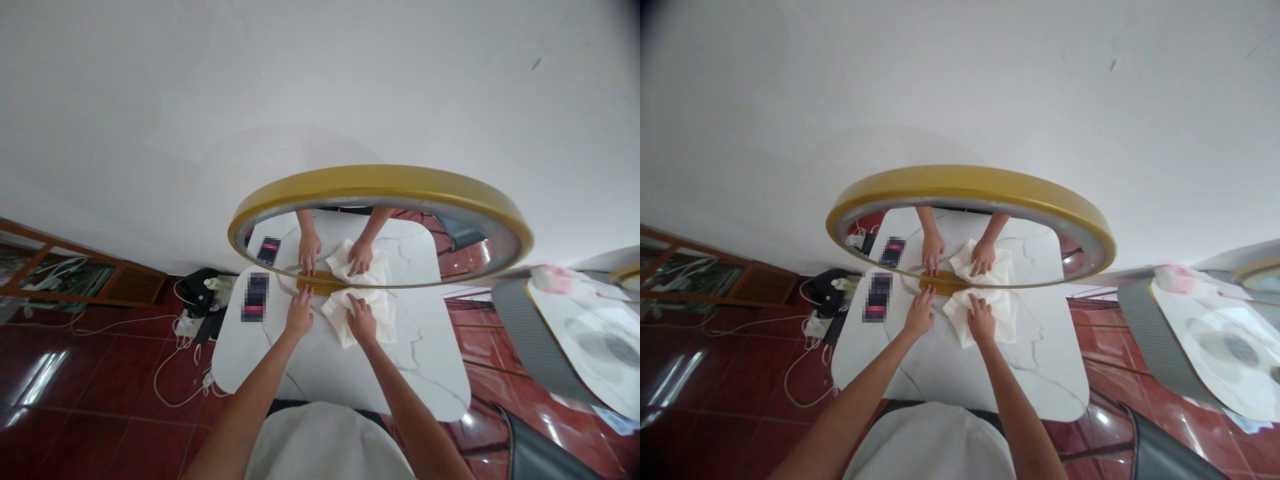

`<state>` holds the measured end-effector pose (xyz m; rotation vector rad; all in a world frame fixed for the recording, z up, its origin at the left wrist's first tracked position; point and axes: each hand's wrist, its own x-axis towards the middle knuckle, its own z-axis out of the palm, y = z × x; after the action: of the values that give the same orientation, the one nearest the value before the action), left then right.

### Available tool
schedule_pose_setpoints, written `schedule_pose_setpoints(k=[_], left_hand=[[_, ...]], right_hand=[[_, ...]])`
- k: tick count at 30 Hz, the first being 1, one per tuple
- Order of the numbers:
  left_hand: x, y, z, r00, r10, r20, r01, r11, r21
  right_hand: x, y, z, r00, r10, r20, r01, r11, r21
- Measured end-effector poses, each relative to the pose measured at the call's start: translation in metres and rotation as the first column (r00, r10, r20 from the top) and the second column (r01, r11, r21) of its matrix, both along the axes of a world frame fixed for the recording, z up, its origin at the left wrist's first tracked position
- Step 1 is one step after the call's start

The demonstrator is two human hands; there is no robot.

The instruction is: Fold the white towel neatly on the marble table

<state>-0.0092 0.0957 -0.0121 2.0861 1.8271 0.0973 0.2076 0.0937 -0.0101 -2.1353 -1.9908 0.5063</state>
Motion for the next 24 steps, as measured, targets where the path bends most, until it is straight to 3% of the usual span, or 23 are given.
schedule_pose_setpoints(k=[1,6,8,11,13,16,20,24], left_hand=[[0.000,0.000,0.000,1.000,0.001,0.001,-0.001,1.000,-0.003],[-0.001,0.000,0.001,1.000,-0.013,0.010,0.013,1.000,0.007],[-0.001,0.000,0.000,1.000,-0.011,0.005,0.011,1.000,0.016],[0.000,0.000,-0.002,1.000,-0.007,-0.003,0.007,1.000,0.014],[0.000,0.000,-0.002,1.000,-0.013,-0.005,0.014,1.000,0.011],[-0.001,0.001,-0.003,1.000,-0.020,-0.010,0.020,1.000,0.006],[-0.001,0.002,-0.002,1.000,-0.012,-0.012,0.012,1.000,-0.001],[-0.002,0.002,-0.002,1.000,-0.017,-0.006,0.017,1.000,-0.002]], right_hand=[[0.002,0.000,0.001,1.000,0.002,0.006,-0.002,1.000,-0.004],[0.006,0.003,0.002,0.949,-0.306,0.076,0.307,0.952,-0.001],[-0.001,0.002,0.002,0.964,-0.254,0.083,0.255,0.967,-0.005],[-0.017,0.001,0.004,0.996,-0.015,0.086,0.017,0.999,-0.027],[-0.027,0.001,0.005,0.990,0.122,0.075,-0.119,0.992,-0.044],[-0.038,0.004,0.007,0.973,0.223,0.051,-0.220,0.974,-0.059],[-0.041,0.007,0.007,0.970,0.240,0.039,-0.237,0.969,-0.066],[-0.028,0.004,0.006,0.993,0.108,0.055,-0.105,0.993,-0.062]])
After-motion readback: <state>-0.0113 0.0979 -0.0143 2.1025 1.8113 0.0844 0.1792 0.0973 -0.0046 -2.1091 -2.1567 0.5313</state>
